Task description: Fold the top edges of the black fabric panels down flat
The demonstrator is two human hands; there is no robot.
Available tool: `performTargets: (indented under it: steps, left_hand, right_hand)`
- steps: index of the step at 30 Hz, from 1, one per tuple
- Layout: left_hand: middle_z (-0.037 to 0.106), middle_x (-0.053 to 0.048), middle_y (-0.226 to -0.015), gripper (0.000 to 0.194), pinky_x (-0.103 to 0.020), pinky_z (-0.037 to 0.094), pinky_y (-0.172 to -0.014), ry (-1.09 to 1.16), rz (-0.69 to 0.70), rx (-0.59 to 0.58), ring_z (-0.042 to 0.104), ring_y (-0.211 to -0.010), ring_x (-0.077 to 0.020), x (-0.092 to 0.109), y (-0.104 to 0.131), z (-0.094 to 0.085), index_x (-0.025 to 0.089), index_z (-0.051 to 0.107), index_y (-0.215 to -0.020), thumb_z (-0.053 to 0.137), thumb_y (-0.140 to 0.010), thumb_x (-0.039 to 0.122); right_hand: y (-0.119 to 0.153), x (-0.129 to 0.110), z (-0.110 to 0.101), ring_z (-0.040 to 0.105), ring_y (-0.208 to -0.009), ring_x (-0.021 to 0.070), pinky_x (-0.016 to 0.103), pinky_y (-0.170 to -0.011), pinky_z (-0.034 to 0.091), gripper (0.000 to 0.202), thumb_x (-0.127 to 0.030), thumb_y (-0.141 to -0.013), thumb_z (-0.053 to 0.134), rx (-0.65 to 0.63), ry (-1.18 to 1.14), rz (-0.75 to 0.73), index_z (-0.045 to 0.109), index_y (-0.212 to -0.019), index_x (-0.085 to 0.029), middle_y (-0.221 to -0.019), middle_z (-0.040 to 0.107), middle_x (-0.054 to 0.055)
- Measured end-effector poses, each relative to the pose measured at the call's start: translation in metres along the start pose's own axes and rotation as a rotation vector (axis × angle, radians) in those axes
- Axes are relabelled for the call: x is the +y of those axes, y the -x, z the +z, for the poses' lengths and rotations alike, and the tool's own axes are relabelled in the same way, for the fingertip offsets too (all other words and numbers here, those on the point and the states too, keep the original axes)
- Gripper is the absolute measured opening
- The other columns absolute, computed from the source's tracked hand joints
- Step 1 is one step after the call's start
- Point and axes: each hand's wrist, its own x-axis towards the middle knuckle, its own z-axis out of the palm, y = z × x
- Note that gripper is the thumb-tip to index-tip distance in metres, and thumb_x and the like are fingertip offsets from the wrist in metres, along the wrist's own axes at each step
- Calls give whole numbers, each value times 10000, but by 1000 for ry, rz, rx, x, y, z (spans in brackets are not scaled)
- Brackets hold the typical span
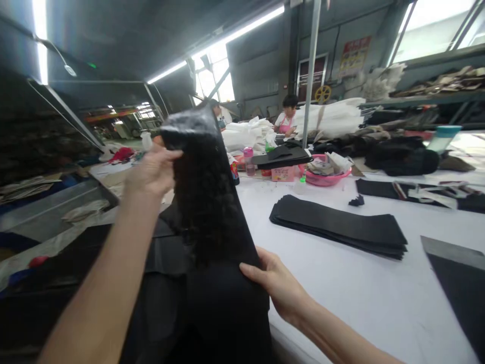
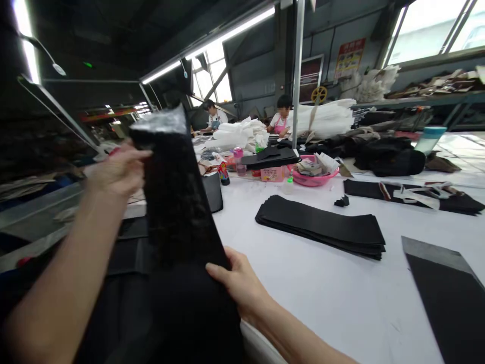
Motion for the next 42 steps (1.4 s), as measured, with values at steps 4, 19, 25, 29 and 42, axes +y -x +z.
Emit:
performTargets:
  steps: [4,19,25,29,42]
  left_hand:
    - [671,4,-889,264,-326,544,-809,41,-275,-75,651,-841,-148,-106,-14,50,164,616,-1025,700,-783,97]
    - [630,-62,-1063,285,-336,561,-736,-163,-567,27,637,-857,-161,-338,-81,97,145,573,-1155,589,-921,307]
    - [612,-79,-1126,314,-379,553,-794,-410,-611,15,630,-932,-189,-365,-68,86,148,565,-1173,588,-919,332]
    - [614,-80,-1125,314,-388,549,-805,-543,-577,-35,630,-938,-192,-359,-58,81,147,568,-1168,588,-918,336]
    - [632,-54,-1016,266,-344,541,-748,-663,-586,-203,627,-837,-162,-320,11,62,138,589,-1096,617,-897,313]
  right_hand:
    - [-50,19,-74,663,-820,211,283,-749,486,325,-282,-619,751,304,72,-8,688,-912,-156,-842,732,26]
    - [-175,41,-182,651,-820,251,309,-699,505,209,-284,-651,627,599,479,-38,599,-831,-182,-805,695,42]
    - [-192,35,-186,637,-895,274,360,-816,456,322,-251,-727,625,674,721,-69,551,-1033,-187,-921,684,80]
    - [-185,38,-180,643,-969,325,398,-839,455,315,-268,-788,575,685,820,-110,533,-1084,-168,-997,683,144]
    - [-116,46,-175,602,-643,188,299,-623,476,548,-417,-862,520,543,684,-77,422,-1298,-98,-707,604,0]
